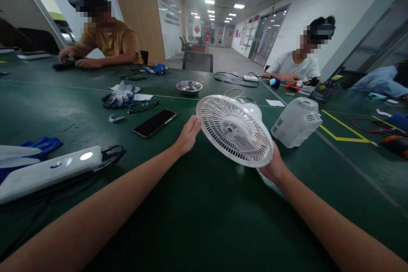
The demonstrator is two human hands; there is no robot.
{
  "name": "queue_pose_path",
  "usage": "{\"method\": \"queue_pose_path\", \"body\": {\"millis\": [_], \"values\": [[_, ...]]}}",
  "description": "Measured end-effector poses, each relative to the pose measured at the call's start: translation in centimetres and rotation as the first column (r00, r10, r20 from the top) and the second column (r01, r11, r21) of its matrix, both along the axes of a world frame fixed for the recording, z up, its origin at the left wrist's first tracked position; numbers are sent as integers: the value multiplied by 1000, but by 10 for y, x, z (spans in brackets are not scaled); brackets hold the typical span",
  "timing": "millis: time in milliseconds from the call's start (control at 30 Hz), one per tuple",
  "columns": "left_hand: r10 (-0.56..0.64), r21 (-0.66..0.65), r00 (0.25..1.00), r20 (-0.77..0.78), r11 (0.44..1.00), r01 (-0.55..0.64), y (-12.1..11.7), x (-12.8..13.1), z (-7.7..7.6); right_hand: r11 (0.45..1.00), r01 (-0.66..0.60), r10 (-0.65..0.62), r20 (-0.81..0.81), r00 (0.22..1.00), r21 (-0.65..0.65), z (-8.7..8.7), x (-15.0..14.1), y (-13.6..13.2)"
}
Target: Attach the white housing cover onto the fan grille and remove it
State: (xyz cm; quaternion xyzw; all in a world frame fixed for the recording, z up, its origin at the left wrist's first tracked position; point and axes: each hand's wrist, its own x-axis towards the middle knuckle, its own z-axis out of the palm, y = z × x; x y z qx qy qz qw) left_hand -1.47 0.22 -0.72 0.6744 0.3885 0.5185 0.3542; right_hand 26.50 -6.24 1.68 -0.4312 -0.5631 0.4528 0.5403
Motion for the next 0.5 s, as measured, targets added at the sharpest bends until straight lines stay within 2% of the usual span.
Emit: {"method": "queue_pose_path", "body": {"millis": [100, 200, 267, 367, 500], "values": [[-98, -159, 977, 190, 979, 129, 1, 5, -2, 976, -165, 152, -96, 984, -143, -2, -9, -5], [-72, -309, 931, 357, 932, 190, 1, 9, -3, 938, -254, 229, -128, 965, -236, -2, -10, -3], [-38, -369, 925, 379, 910, 188, 0, 11, -3, 932, -278, 267, -76, 961, -234, -3, -9, -1], [20, -377, 944, 328, 920, 112, -2, 12, -1, 960, -226, 230, 7, 973, -167, -9, -6, 4], [38, -314, 969, 243, 949, 41, -5, 12, 4, 1000, -7, 9, 128, 992, -13, -19, 17, 20]]}}
